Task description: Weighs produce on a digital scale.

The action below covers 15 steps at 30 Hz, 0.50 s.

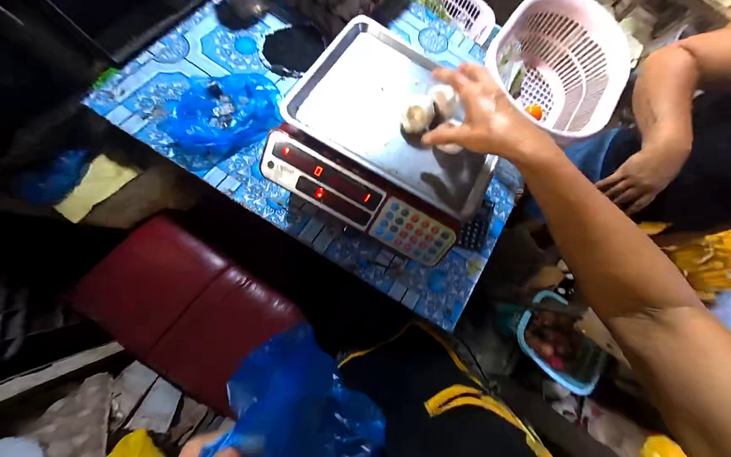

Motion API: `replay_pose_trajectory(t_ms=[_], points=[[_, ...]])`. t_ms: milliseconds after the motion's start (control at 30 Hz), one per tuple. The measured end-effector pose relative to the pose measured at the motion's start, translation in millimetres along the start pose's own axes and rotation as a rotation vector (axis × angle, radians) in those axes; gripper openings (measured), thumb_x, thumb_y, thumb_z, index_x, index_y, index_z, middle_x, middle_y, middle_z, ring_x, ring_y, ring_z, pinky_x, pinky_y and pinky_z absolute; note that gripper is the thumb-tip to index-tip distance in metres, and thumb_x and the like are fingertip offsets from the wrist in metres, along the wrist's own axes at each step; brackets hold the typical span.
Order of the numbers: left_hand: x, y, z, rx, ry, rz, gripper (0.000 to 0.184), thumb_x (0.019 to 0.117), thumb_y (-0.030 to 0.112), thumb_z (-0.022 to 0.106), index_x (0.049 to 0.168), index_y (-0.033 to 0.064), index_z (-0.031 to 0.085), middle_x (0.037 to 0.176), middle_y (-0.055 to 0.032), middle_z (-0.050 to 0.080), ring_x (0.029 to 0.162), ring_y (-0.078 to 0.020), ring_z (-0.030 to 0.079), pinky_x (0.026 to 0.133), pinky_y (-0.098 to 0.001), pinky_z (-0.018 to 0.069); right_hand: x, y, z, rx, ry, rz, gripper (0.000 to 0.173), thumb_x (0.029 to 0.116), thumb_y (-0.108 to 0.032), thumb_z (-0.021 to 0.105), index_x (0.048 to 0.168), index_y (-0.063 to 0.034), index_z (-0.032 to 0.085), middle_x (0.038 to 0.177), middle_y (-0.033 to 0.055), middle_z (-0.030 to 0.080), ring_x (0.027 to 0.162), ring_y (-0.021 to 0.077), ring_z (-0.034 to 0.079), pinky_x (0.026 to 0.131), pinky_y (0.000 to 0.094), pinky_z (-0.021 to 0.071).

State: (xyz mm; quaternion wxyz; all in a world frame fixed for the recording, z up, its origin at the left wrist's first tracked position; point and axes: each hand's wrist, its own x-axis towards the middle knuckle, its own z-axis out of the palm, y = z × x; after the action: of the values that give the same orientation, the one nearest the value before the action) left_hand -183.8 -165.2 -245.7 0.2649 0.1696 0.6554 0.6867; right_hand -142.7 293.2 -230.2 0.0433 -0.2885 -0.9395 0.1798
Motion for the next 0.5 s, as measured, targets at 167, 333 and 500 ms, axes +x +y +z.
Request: replay_pose_trajectory(t_ms=[167, 333, 500], points=[[5, -21, -13, 0.009, -0.024, 0.115, 0.02, 0.1041, 0.038, 0.054, 0.102, 0.0362, 0.075, 0.093, 0.0268, 0.07, 0.086, 0.0138, 0.063, 0.076, -0.0065, 0.0508, -138, -32, 36, 0.08, 0.494, -0.003, 0.033, 0.1012, -0.021, 0.061, 0.124, 0.0034, 0.065, 0.121, 0.0225, 0.065, 0.101, 0.0241, 0.067, 0.08, 0.0345, 0.0586], [29, -35, -38, 0.05, -0.127, 0.199, 0.021, 0.1047, 0.037, 0.055, 0.098, 0.0313, 0.074, 0.095, 0.024, 0.067, 0.087, 0.0108, 0.061, 0.077, -0.0077, 0.0494, -245, -34, 131, -0.111, 0.42, 0.128, 0.036, 0.0988, -0.003, 0.055, 0.132, 0.0045, 0.065, 0.093, 0.023, 0.072, 0.075, 0.0363, 0.072, 0.064, 0.0504, 0.0581], [46, -22, -30, 0.09, -0.232, 0.414, 0.02, 0.1055, 0.032, 0.055, 0.1, 0.0285, 0.074, 0.095, 0.0234, 0.069, 0.088, 0.0106, 0.064, 0.078, -0.0087, 0.0519, -236, -36, 157, -0.236, 0.359, 0.17, 0.053, 0.097, 0.002, 0.05, 0.149, -0.0083, 0.054, 0.082, 0.0202, 0.069, 0.065, 0.0386, 0.067, 0.052, 0.0501, 0.0509]])
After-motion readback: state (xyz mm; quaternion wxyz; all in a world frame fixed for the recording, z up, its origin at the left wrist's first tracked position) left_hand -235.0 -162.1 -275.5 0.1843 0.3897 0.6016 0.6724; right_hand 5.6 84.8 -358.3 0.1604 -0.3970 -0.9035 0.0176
